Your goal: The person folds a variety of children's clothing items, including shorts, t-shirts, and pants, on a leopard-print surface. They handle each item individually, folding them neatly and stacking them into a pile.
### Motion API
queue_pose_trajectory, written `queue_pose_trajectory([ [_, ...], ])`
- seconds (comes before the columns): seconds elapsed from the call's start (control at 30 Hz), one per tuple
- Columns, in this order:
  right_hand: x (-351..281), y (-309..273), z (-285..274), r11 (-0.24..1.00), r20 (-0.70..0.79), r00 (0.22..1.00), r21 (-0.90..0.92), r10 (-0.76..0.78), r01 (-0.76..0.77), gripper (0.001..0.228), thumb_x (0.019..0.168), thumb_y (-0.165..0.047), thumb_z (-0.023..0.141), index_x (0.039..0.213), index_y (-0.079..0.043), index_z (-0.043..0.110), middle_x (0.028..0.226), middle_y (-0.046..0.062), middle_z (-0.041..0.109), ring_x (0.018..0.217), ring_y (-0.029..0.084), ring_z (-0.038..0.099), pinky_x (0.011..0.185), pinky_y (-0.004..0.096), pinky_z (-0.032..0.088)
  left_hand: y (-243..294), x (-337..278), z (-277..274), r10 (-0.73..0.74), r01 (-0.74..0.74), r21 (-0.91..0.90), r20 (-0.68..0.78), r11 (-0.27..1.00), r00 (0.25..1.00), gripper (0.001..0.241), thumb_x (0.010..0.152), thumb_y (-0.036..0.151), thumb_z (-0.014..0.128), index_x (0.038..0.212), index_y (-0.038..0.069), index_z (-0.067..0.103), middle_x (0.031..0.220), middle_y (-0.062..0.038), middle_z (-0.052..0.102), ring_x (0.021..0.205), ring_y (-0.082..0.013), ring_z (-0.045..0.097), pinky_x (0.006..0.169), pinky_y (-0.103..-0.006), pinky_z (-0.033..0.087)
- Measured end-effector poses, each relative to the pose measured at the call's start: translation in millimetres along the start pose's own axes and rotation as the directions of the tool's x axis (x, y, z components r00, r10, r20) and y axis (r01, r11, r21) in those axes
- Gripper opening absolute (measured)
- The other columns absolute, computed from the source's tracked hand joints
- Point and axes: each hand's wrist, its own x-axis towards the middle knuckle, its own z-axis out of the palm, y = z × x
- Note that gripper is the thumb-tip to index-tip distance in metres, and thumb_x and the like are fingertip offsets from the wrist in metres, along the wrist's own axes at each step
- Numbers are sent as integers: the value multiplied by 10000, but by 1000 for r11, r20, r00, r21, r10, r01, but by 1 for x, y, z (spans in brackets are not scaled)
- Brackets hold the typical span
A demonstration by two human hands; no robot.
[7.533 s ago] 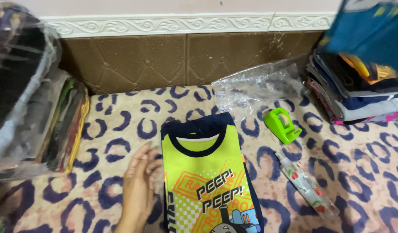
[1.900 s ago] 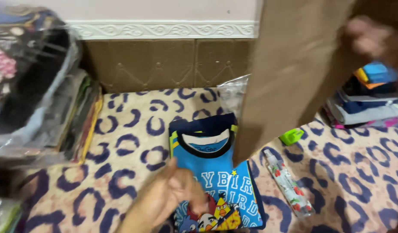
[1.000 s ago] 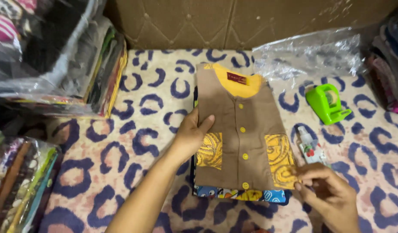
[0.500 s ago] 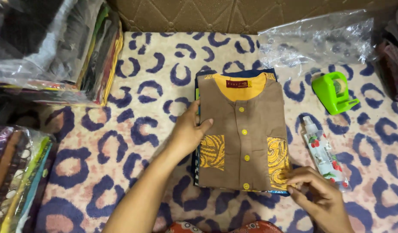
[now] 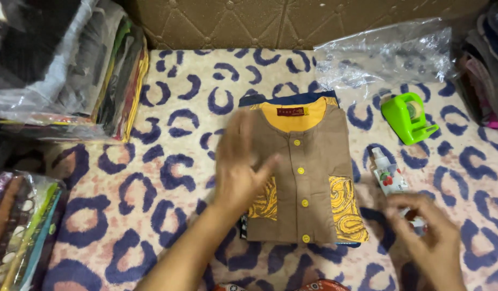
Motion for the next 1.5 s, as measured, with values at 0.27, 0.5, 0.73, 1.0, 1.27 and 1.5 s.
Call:
queue_pose_trajectory([
  [0.27,85,49,-2,720,27,960,-667,279,-191,735,843,-410,694,1526,-243,480,1372,157,627,1102,398,685,878,498,548,43,-17,14,479,-443,-194,472,875,740,667,788,599,666,1348,236,654,1553,-119,479,1501,-372,311,1190,-651,168],
  [0.5,72,6,-12,976,7,991,-171,137,-134,955,612,143,745,1474,-205,525,1301,119,643,1074,329,662,892,449,580,38,-10,8,524,-476,-234,502,848,688,636,747,643,667,1294,319,697,1578,-75,462,1498,-354,312,1211,-608,102],
  [0.73,50,-14,-4,980,-129,972,-70,-194,187,957,643,115,698,1526,-47,366,1411,227,529,1242,356,587,1043,518,490,7,-4,14,342,-324,-122,473,938,812,827,809,621,654,1479,162,502,1591,-63,405,1531,-297,234,1227,-602,123],
  [1.0,44,-10,12,907,-154,946,-363,-286,215,729,767,-67,781,1451,-63,527,1224,190,700,920,303,691,800,404,541,-56,8,15,-287,322,-235,173,917,942,586,901,182,659,1448,61,485,1416,-156,575,1284,-313,581,1059,-387,464],
  [1.27,46,-25,30,892,1,947,-335,-322,303,583,746,-113,821,1286,-147,605,887,28,682,564,174,634,521,311,496,-60,4,22,-280,308,-186,161,933,946,582,893,247,678,1422,63,520,1461,-158,532,1330,-317,534,1071,-398,442],
  [1.5,45,-33,31,876,-47,925,-344,-377,339,570,764,-98,803,1296,-92,600,1069,89,706,737,211,666,645,323,532,-58,6,19,-313,349,-197,191,916,930,597,896,242,667,1439,58,501,1466,-164,523,1338,-318,531,1079,-400,441],
])
